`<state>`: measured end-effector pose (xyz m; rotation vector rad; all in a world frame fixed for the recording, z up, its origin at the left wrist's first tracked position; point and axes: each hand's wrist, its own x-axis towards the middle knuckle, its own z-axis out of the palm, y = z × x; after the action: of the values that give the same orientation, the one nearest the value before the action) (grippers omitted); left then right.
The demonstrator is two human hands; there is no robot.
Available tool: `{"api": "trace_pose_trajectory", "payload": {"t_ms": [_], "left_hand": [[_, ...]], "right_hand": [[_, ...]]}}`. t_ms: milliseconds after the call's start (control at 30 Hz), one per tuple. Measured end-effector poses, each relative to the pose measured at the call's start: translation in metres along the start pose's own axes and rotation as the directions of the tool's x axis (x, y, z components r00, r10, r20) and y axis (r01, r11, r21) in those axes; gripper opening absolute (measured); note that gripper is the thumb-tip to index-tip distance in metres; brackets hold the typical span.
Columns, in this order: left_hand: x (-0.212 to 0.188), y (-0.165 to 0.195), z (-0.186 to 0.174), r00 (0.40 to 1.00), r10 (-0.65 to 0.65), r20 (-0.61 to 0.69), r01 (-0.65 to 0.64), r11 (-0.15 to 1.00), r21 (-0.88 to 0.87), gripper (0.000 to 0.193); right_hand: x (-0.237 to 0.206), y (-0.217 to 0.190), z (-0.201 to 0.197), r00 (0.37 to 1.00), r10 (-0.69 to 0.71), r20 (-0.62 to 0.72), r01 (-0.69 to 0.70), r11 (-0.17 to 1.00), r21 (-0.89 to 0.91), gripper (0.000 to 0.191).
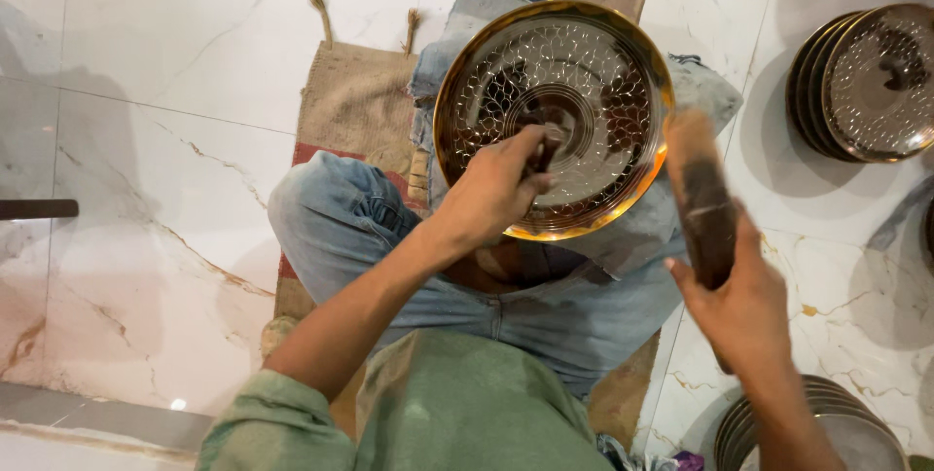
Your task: The person sits on the floor with a decorative metal plate on their lap, holds a punch against the plate surface, and repeatedly strikes the punch with a wooden mallet to emboss a pattern. Near the end they set the finished plate aside and pick up another plate.
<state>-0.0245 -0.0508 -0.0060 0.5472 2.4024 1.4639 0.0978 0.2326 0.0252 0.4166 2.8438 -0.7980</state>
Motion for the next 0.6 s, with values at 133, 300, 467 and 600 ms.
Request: {"api": "trace_pose_trajectory", "payload": {"t_ms": [133, 300, 467, 600], "left_hand": [[-0.015, -0.002, 0.005, 0.979, 0.075, -0.187, -0.069, 0.997, 0.038, 0.044], [-0.011, -0.002, 0.001, 0.994, -0.079, -0.082, 0.077, 0.997, -0.025, 0.040], [-0.021, 0.003, 0.009, 0.971, -0.078, -0.227, 0.075, 0.997, -0.022, 0.036], [-0.034, 0.005, 0.028, 0.877, -0.273, -0.395, 0.252, 0.962, -0.106, 0.024]], "right_hand": [[0.031, -0.016, -0.019, 0.986, -0.165, 0.015, 0.165, 0.984, -0.060, 0.095], [0.066, -0.072, -0.051, 0.964, -0.265, -0.027, 0.266, 0.962, 0.061, 0.092], [0.084, -0.124, -0.076, 0.853, -0.405, 0.330, 0.516, 0.748, -0.418, 0.081], [0.080, -0.142, -0.083, 0.716, -0.561, 0.416, 0.652, 0.321, -0.687, 0.081]]}}
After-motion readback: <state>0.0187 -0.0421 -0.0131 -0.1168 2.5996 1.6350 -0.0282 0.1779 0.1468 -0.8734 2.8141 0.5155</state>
